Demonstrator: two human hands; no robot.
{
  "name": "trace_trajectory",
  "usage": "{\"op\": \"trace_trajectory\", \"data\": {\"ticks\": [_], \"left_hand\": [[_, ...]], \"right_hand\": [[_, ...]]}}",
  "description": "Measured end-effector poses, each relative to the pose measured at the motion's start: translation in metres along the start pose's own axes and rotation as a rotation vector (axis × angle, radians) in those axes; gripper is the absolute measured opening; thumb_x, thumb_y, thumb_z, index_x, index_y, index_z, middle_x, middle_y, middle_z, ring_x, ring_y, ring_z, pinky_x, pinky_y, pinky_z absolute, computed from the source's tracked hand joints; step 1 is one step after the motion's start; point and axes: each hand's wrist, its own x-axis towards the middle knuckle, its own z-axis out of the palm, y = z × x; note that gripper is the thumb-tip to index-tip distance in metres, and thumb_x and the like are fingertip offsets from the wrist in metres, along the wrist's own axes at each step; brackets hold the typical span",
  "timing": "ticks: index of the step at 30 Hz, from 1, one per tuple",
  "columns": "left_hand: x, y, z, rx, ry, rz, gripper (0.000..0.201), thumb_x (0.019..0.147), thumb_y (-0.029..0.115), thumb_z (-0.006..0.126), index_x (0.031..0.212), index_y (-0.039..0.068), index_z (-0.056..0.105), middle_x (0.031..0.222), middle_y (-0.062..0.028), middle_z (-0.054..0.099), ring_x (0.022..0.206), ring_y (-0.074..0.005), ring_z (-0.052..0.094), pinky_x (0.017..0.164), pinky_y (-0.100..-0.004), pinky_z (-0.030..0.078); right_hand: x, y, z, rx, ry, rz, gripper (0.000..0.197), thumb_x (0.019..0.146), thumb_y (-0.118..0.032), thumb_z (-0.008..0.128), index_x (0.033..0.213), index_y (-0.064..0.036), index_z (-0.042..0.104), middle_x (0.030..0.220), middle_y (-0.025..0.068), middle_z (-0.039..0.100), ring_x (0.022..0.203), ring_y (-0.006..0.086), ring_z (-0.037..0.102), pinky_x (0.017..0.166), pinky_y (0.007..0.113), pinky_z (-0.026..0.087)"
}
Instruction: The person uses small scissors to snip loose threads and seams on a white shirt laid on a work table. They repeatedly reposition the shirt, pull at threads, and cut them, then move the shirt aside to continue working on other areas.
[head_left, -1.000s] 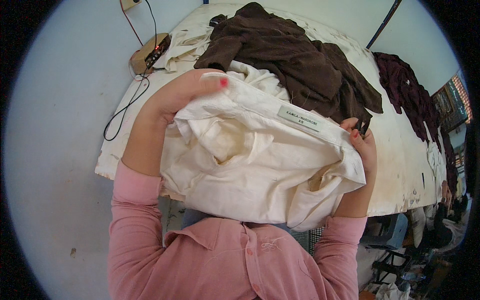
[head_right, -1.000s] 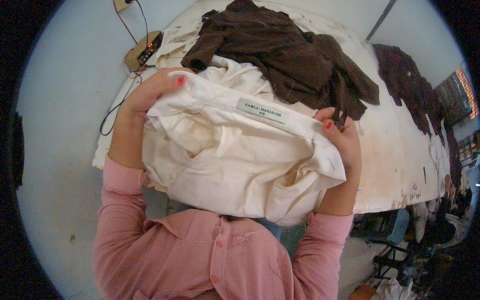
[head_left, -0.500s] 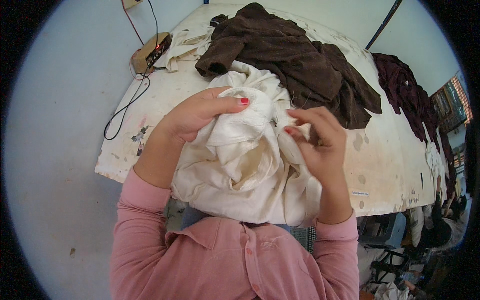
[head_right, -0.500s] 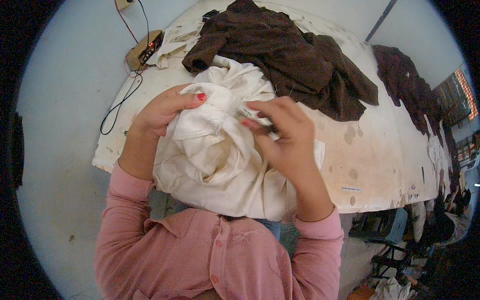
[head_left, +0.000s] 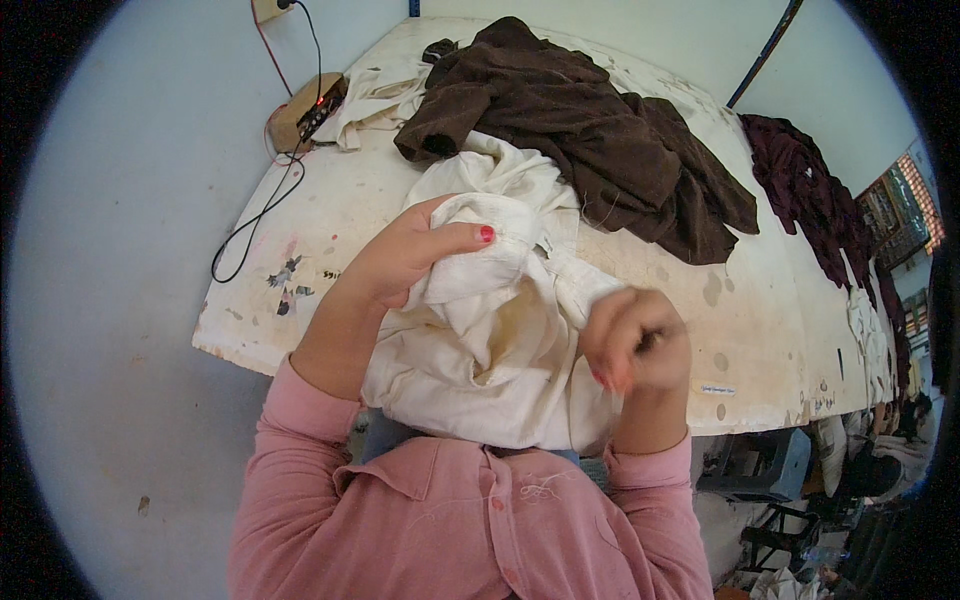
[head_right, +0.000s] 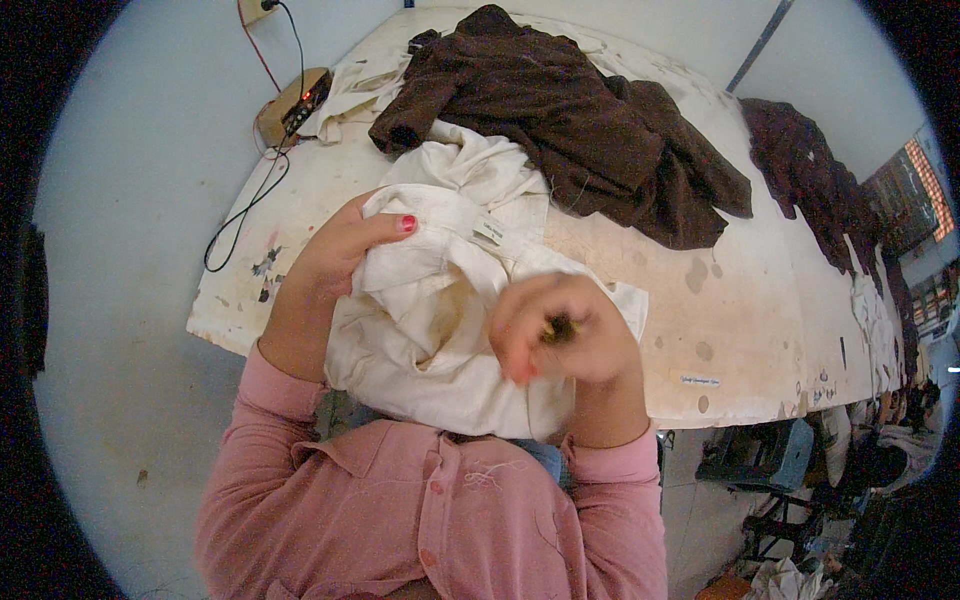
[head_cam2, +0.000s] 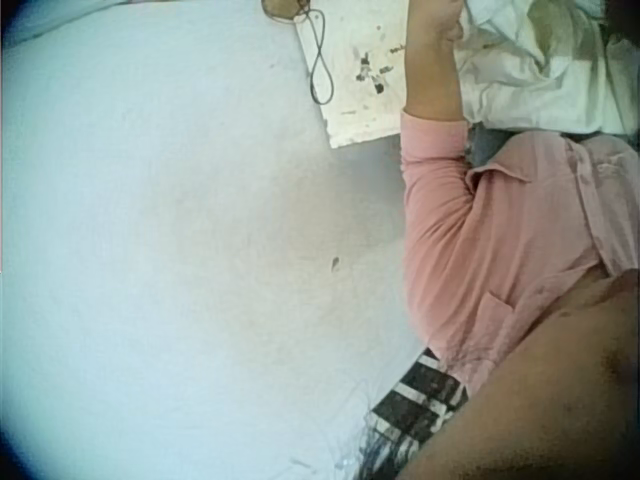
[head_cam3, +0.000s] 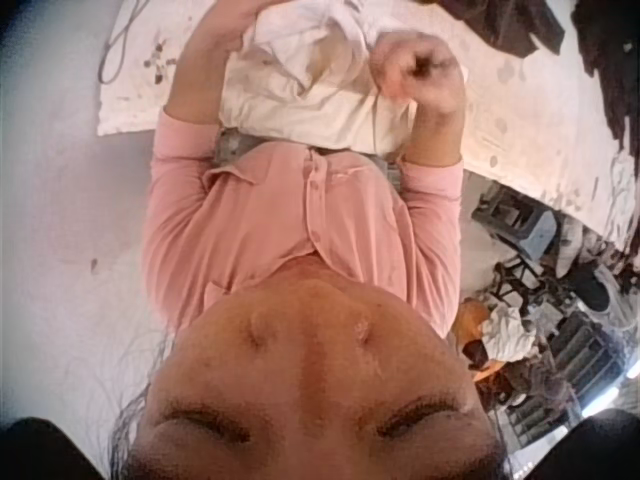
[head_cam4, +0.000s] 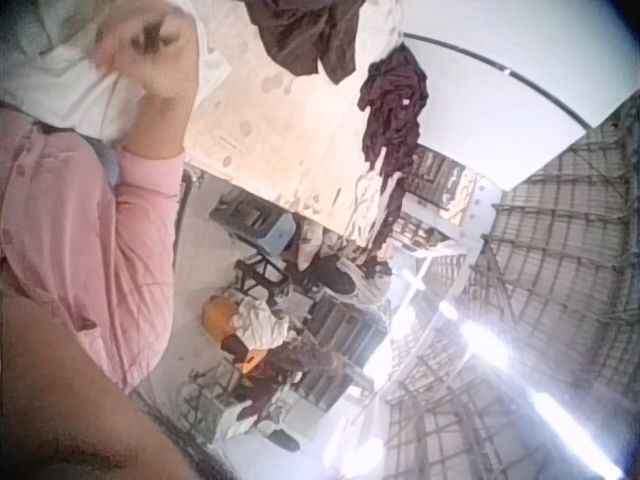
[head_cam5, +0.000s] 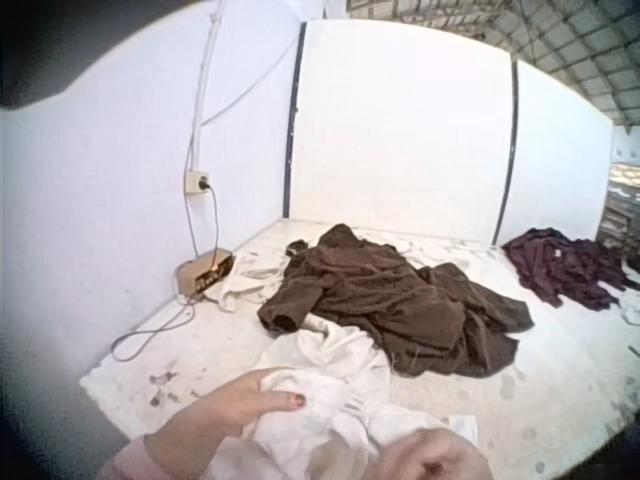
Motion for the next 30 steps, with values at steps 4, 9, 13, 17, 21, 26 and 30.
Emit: {"op": "trace_trajectory", "data": {"ticks": [4, 9, 13, 17, 21, 26, 30], "left_hand": [[0.000, -0.001, -0.001, -0.001, -0.006, 0.006, 0.050, 0.082, 0.011, 0.072, 0.127, -0.001, 0.053, 0.110, -0.0096, 0.065, 0.093, -0.0148, 0.065, 0.081, -0.0288, 0.053], [0.001, -0.001, 0.008, 0.151, -0.016, 0.081, 0.040, 0.080, 0.009, 0.073, 0.116, 0.002, 0.057, 0.101, -0.0054, 0.065, 0.087, -0.0109, 0.063, 0.077, -0.0250, 0.052], [0.001, -0.003, 0.012, 0.229, -0.039, 0.130, 0.038, 0.080, 0.010, 0.075, 0.113, 0.003, 0.058, 0.099, -0.0037, 0.063, 0.087, -0.0089, 0.059, 0.076, -0.0233, 0.050], [0.000, -0.005, 0.009, 0.440, -0.059, 0.238, 0.041, 0.079, 0.012, 0.076, 0.114, 0.002, 0.057, 0.102, -0.0035, 0.063, 0.093, -0.0098, 0.058, 0.080, -0.0248, 0.049], [0.000, -0.011, 0.004, 0.331, -0.057, 0.179, 0.045, 0.079, 0.011, 0.076, 0.119, 0.003, 0.055, 0.106, -0.0040, 0.063, 0.096, -0.0105, 0.058, 0.082, -0.0257, 0.049], [0.001, -0.010, -0.003, 0.071, -0.096, 0.117, 0.051, 0.082, 0.004, 0.070, 0.129, 0.003, 0.050, 0.111, -0.0068, 0.063, 0.096, -0.0124, 0.061, 0.082, -0.0264, 0.050], [0.000, -0.013, 0.002, 0.018, -0.041, 0.076, 0.051, 0.086, 0.004, 0.065, 0.133, 0.002, 0.046, 0.112, -0.0084, 0.063, 0.096, -0.0140, 0.063, 0.082, -0.0269, 0.051]], "right_hand": [[-0.006, -0.017, -0.001, -0.492, 0.254, 0.204, 0.010, 0.079, -0.008, 0.073, 0.078, -0.0002, 0.067, 0.076, 0.0064, 0.061, 0.066, 0.0128, 0.056, 0.058, 0.024, 0.041], [0.013, 0.011, 0.013, -1.107, 0.592, 0.049, 0.014, 0.075, 0.006, 0.071, 0.088, -0.0001, 0.069, 0.088, 0.0037, 0.062, 0.074, 0.0073, 0.056, 0.063, 0.019, 0.041], [0.029, 0.023, 0.028, -1.136, 0.621, 0.030, 0.026, 0.073, 0.002, 0.071, 0.098, -0.0074, 0.071, 0.089, 0.0099, 0.064, 0.078, 0.0199, 0.065, 0.068, 0.028, 0.050], [0.026, 0.036, 0.024, -1.163, 0.644, -0.002, 0.020, 0.075, 0.002, 0.069, 0.095, -0.0037, 0.069, 0.086, 0.0094, 0.064, 0.076, 0.0187, 0.064, 0.066, 0.026, 0.049], [0.011, 0.038, 0.006, -0.515, 0.776, 0.149, 0.011, 0.083, -0.003, 0.065, 0.094, -0.0027, 0.064, 0.080, 0.0039, 0.061, 0.065, 0.0118, 0.055, 0.058, 0.023, 0.042], [-0.008, 0.002, -0.003, 0.420, 0.568, -0.220, 0.010, 0.085, -0.009, 0.066, 0.092, -0.0044, 0.060, 0.091, 0.0043, 0.055, 0.057, 0.0043, 0.038, 0.051, 0.020, 0.031], [-0.024, -0.009, -0.008, -0.433, 0.645, 0.037, 0.014, 0.085, -0.012, 0.067, 0.096, -0.0044, 0.062, 0.090, 0.0046, 0.054, 0.062, 0.0056, 0.042, 0.054, 0.020, 0.034]]}}
